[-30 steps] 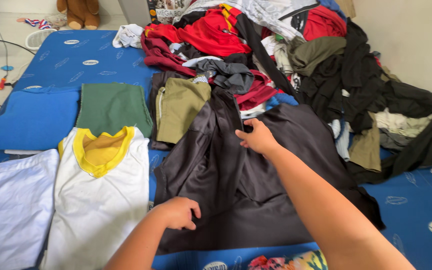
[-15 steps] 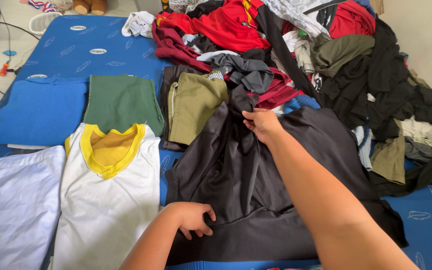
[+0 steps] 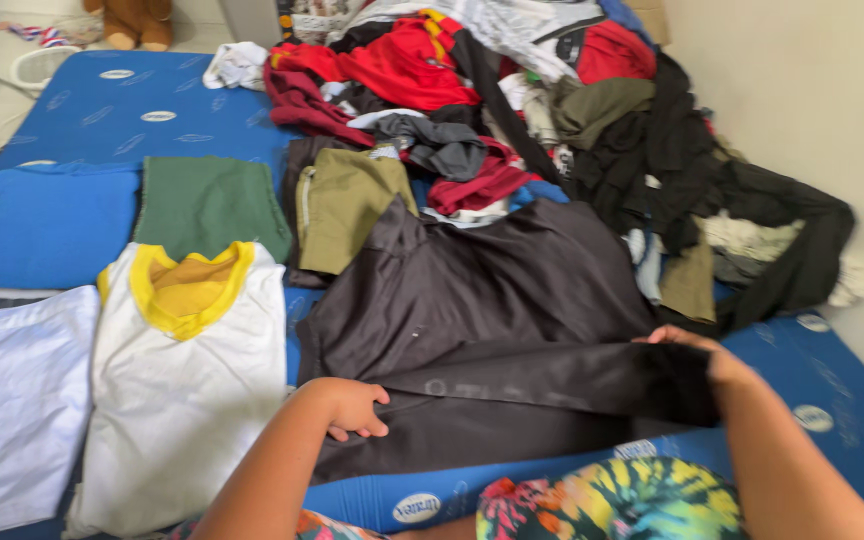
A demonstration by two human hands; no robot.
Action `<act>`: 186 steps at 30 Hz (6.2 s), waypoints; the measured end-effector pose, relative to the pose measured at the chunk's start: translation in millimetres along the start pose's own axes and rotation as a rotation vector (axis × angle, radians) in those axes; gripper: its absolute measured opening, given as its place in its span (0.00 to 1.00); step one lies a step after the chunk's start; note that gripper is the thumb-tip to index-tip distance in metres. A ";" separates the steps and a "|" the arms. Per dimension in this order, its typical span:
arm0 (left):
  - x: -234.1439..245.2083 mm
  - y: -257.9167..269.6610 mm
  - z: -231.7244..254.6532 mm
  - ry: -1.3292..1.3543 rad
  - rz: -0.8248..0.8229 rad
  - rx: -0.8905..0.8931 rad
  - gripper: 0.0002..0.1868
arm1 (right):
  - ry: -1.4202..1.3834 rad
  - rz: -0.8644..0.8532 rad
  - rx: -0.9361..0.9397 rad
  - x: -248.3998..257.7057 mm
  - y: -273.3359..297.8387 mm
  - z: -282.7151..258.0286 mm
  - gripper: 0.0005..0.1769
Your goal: The person folds various garments on a bed, including a dark gray t-shirt, a white t-shirt with yellow trim, dark shorts, and olive shorts. Each item is smoothed, folded into a compact rectangle, and placed in a growing stack.
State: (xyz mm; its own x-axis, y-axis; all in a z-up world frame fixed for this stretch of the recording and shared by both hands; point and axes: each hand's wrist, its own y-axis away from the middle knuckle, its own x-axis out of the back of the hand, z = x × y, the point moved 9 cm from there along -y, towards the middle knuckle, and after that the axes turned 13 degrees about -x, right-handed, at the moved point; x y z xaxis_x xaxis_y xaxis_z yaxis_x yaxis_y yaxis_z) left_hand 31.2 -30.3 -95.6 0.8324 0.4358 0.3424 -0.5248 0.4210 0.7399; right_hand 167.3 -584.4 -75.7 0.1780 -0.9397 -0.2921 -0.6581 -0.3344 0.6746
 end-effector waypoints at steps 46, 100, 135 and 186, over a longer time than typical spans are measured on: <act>-3.8 40.3 40.6 -0.641 0.084 0.070 0.23 | 0.767 1.380 0.498 73.6 60.2 -38.4 0.24; 155.6 8.8 -102.5 -0.026 0.920 -0.188 0.23 | 1.128 0.779 0.262 9.7 12.5 -38.0 0.16; 184.0 21.6 -35.4 -0.549 1.298 -0.094 0.11 | 0.730 1.542 0.860 -8.6 -6.6 -107.9 0.20; 113.3 -12.9 33.5 -0.012 0.370 -0.521 0.37 | -0.302 -0.024 0.563 -222.3 111.9 -62.9 0.34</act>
State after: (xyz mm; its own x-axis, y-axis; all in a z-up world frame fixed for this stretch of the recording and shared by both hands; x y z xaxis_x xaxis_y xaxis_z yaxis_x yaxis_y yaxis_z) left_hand 138.3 -13.1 -47.0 0.5800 0.6189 0.5297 -0.7931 0.5775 0.1937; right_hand 100.2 -417.5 107.4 0.0374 -0.8433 -0.5362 -0.9548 -0.1885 0.2299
